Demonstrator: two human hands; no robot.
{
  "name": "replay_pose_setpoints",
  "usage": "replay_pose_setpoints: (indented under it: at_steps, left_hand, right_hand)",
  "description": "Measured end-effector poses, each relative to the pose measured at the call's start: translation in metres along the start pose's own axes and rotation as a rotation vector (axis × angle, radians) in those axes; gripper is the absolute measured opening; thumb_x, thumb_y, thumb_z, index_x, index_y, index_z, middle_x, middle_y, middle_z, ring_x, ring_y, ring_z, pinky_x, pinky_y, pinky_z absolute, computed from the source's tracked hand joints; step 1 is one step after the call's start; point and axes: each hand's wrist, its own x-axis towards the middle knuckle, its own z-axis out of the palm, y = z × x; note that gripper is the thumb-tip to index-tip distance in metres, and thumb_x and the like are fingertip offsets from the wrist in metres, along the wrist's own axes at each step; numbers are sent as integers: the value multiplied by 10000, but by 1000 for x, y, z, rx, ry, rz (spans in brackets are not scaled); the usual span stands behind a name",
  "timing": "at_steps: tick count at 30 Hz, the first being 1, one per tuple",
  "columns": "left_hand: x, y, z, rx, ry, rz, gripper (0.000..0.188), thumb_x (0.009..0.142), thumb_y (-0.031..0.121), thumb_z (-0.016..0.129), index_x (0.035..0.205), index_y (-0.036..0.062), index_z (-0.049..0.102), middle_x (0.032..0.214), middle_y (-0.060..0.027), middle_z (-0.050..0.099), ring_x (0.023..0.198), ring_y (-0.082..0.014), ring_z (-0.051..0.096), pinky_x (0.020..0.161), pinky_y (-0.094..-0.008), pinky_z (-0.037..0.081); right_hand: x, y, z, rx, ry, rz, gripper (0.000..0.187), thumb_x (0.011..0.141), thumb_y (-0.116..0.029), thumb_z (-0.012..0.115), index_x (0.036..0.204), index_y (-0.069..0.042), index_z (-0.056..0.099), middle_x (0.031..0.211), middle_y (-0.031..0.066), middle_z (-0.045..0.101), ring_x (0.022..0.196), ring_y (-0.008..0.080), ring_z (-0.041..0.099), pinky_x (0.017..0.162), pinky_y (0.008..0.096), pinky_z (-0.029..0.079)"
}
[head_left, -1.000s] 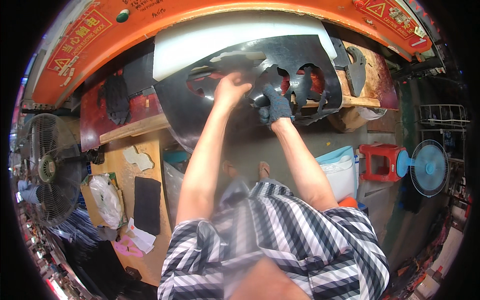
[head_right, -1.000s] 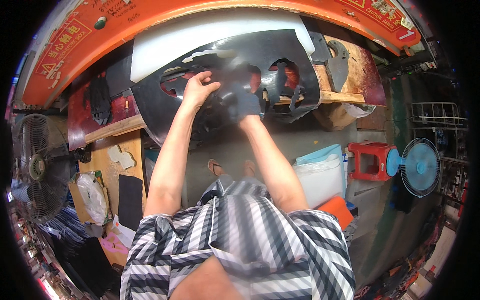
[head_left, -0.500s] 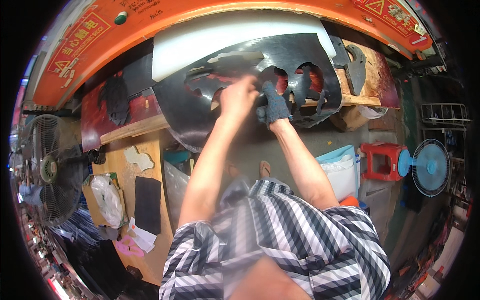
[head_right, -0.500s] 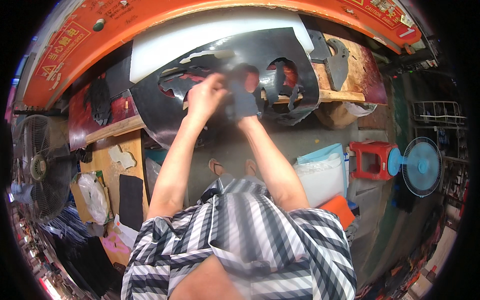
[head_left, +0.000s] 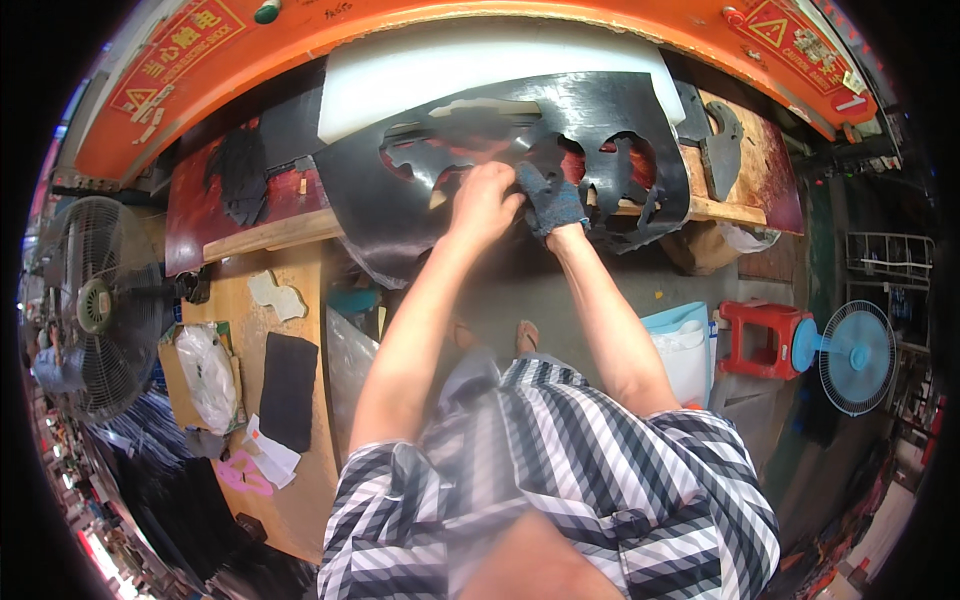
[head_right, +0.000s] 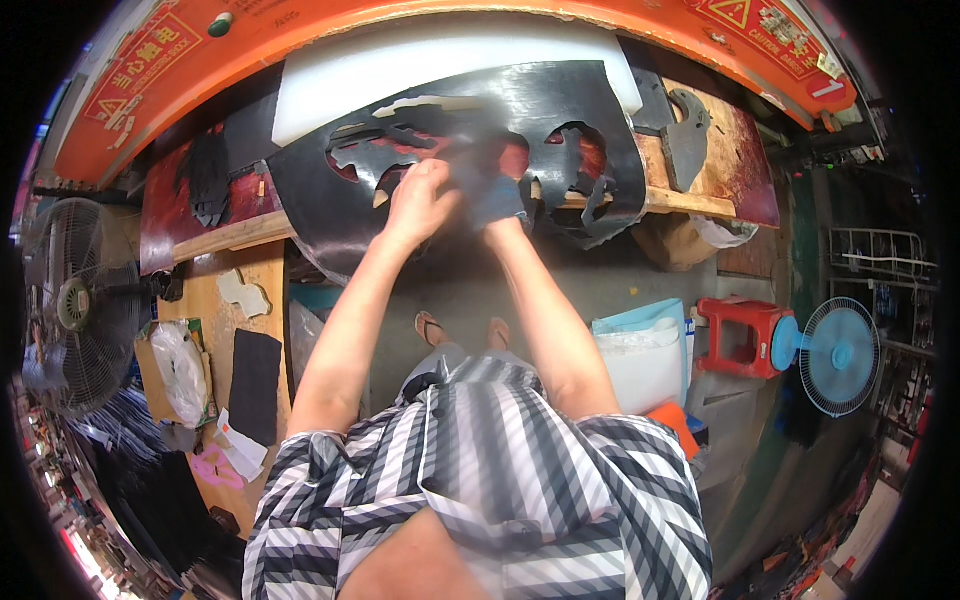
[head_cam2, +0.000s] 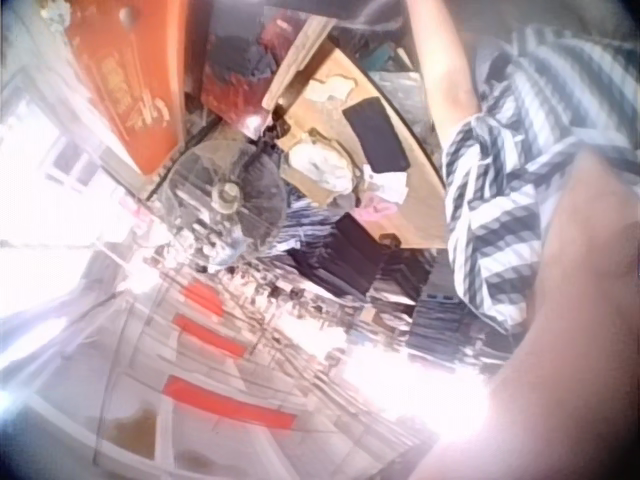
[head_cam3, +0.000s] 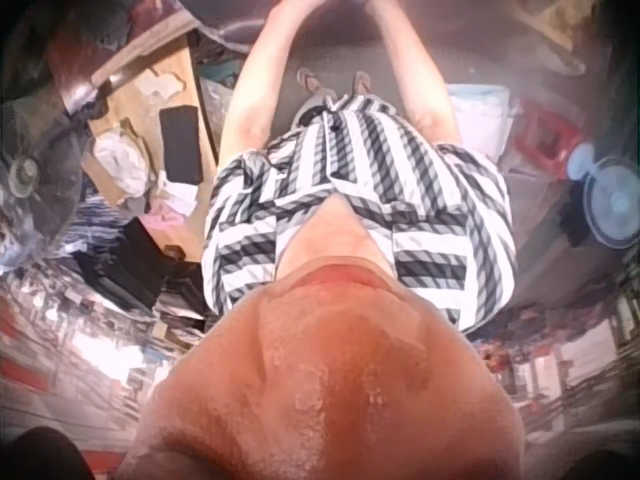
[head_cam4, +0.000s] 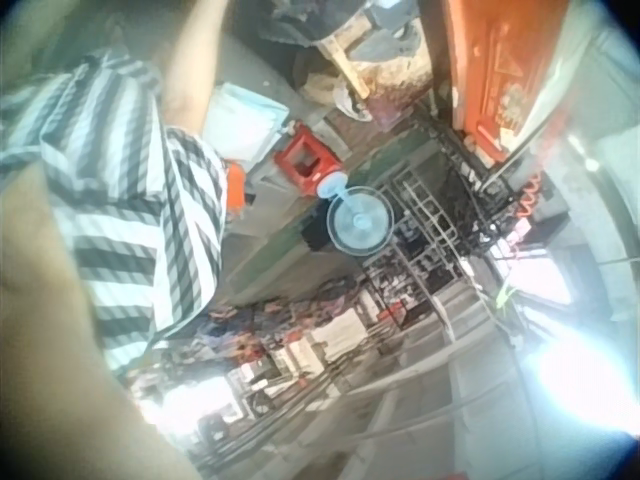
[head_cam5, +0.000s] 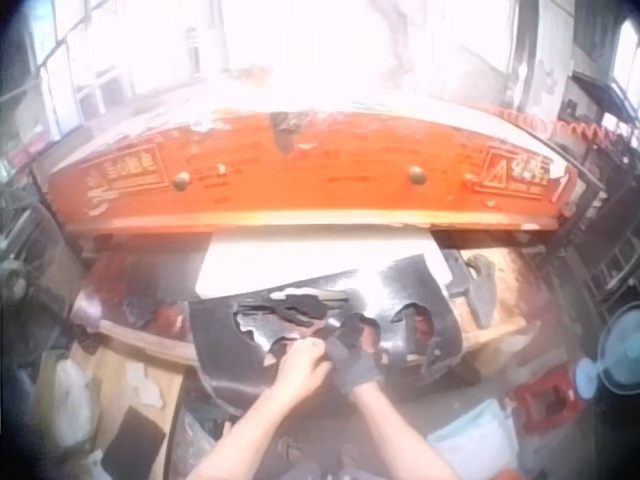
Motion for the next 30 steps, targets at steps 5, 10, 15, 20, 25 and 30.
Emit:
replay_pose_setpoints:
  at_steps: [5,10,15,20,25,30]
  left_hand:
    - [7,-3,6,-67,94,-104,217,833,116,516,1010,56,626,938,-148,630,917,-332,598,806,-410,466]
    - [26,-16,8,-8,-161,-272,260,885,186,444,1015,45,620,974,-181,634,906,-334,606,803,-401,469]
    - [38,-41,1,-324,-251,-431,294,873,216,458,968,-23,600,857,-110,646,778,-199,610,699,-326,476]
    - [21,-45,1,-566,-228,-470,263,846,207,566,957,-21,634,862,-144,669,792,-182,628,728,-337,467]
    - [8,-40,8,-598,-156,-344,255,837,226,606,952,3,650,832,-74,674,752,-136,606,724,-296,468]
    - [14,-40,-6,-665,-150,-572,164,867,199,595,891,39,619,730,6,558,581,-70,493,477,-237,408]
  right_hand:
    - [-4,-11,5,-12,3,57,192,854,-290,643,872,-99,655,653,-31,545,474,72,431,413,235,315]
    - [5,6,-1,-250,-113,-93,221,836,-299,650,833,-78,653,649,1,577,479,90,451,415,252,313]
    - [-6,-6,2,-255,-167,-264,249,823,-322,662,811,-74,644,621,33,592,410,109,442,376,250,296]
    - [-26,-48,17,-72,-104,-74,250,826,-336,657,792,-89,626,607,52,596,372,126,437,335,245,283]
    - [-15,-31,16,-19,-24,216,220,839,-323,621,810,-105,609,593,50,583,366,136,439,333,244,298]
    - [-1,18,4,-330,-58,-310,213,840,-323,591,801,-114,584,585,61,570,359,154,454,315,260,303]
